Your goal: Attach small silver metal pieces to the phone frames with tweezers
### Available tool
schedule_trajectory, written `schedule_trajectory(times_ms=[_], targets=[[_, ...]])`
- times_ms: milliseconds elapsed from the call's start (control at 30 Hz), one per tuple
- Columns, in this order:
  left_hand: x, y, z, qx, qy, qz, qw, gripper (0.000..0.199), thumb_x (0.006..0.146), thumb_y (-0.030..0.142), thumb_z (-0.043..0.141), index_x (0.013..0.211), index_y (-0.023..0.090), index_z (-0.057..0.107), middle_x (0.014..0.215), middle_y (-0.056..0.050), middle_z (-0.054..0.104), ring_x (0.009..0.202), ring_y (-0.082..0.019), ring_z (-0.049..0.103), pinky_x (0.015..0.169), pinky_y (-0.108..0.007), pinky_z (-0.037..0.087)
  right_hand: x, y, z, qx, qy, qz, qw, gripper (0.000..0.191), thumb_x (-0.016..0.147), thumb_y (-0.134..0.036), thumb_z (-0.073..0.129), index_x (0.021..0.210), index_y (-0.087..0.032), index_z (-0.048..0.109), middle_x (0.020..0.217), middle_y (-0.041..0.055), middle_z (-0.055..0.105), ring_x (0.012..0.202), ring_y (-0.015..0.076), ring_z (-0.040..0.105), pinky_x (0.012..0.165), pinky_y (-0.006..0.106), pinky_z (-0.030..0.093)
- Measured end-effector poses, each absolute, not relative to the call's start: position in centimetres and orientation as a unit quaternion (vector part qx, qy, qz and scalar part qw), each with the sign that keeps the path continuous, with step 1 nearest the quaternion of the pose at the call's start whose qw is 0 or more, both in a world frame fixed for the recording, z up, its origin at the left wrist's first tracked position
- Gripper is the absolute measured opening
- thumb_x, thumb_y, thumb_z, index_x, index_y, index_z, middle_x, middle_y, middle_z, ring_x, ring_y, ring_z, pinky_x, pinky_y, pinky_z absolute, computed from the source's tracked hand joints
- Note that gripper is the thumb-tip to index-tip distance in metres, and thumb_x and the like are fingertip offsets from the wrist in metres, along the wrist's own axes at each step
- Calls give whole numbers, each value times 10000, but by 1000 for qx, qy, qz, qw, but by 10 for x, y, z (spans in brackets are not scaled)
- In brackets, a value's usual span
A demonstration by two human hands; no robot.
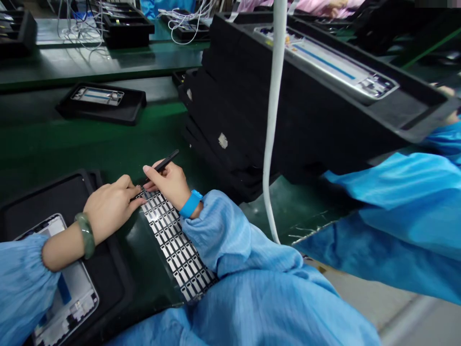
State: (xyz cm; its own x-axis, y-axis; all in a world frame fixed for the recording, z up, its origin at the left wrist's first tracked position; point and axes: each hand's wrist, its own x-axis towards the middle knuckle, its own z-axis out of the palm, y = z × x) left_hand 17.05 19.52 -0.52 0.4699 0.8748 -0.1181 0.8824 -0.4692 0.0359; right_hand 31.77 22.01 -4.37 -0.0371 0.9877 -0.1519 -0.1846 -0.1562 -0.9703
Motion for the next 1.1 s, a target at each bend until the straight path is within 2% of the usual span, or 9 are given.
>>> schedule_trajectory(times_ms=[167,333,667,900,1000,1100], targets=[[169,193,-6,834,549,-1,62,246,899,351,426,908,297,665,885,23,591,691,-140,578,575,-278,365,321,216,-37,-459,-417,585,522,326,698,-389,718,782,-148,515,568,-37,599,478,118,635,443,173,538],[168,191,-6,810,580,32,77,210,888,348,440,849,253,623,849,9,548,668,-143,554,539,-274,334,323,212,-31,-451,-440,557,542,316,705,-383,709,795,-155,509,570,-48,583,459,103,617,430,167,522],[168,190,-5,814,576,36,69,178,894,312,415,843,226,561,850,-14,502,713,-177,566,548,-291,355,317,214,-30,-467,-430,577,514,376,665,-426,725,840,-154,535,558,-55,583,452,95,608,430,156,516],[169,190,-4,815,572,45,77,144,877,267,419,855,214,552,882,-31,519,736,-184,587,573,-290,392,313,215,-27,-460,-412,611,495,269,697,-299,695,850,-149,532,544,-41,607,437,94,600,427,164,521],[170,190,-4,810,576,57,96,129,871,246,426,941,212,529,939,-33,563,775,-196,609,593,-294,412,315,217,-23,-457,-378,637,493,209,728,-211,643,891,-146,530,578,-34,626,434,86,597,426,163,523],[171,192,-5,797,587,72,122,292,868,232,435,1155,181,425,967,-37,617,814,-206,629,609,-297,437,321,219,-16,-434,-344,665,501,201,752,-201,615,930,-141,545,605,-25,639,446,70,591,438,149,521]])
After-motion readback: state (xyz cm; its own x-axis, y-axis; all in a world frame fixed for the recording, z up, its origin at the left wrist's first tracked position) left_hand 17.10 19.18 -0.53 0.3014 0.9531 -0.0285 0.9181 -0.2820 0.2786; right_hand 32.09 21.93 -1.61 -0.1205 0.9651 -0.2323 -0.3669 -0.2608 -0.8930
